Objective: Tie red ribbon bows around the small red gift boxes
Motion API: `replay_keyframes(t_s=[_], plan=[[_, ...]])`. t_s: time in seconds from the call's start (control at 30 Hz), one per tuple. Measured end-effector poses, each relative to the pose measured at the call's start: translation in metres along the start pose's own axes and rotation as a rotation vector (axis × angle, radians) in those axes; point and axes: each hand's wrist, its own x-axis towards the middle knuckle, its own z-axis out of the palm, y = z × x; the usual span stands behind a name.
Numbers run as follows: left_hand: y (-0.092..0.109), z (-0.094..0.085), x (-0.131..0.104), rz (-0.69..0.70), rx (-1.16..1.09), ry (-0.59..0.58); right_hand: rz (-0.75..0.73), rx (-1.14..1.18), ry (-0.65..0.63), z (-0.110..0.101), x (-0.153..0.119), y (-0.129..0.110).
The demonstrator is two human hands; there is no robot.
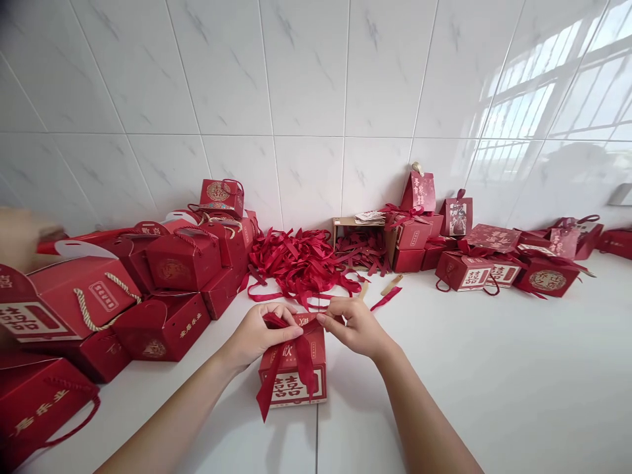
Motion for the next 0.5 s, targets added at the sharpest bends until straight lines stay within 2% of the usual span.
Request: replay_keyframes(t_s=[0.23,0.4,0.5], plan=[[-0.003,-0.003,0.003,0.019,-0.02,0.004,0.005,0.005,0.027,0.006,0.001,0.0],[-0.008,-0.004,0.005,0.055,-0.084,0.079,0.14,0.171,0.11,0.018,0.002,0.013],[-0.01,-0.004,0.005,0.045,-0.19,0.105,0.173,0.364,-0.002,0.015,0.0,0.021]])
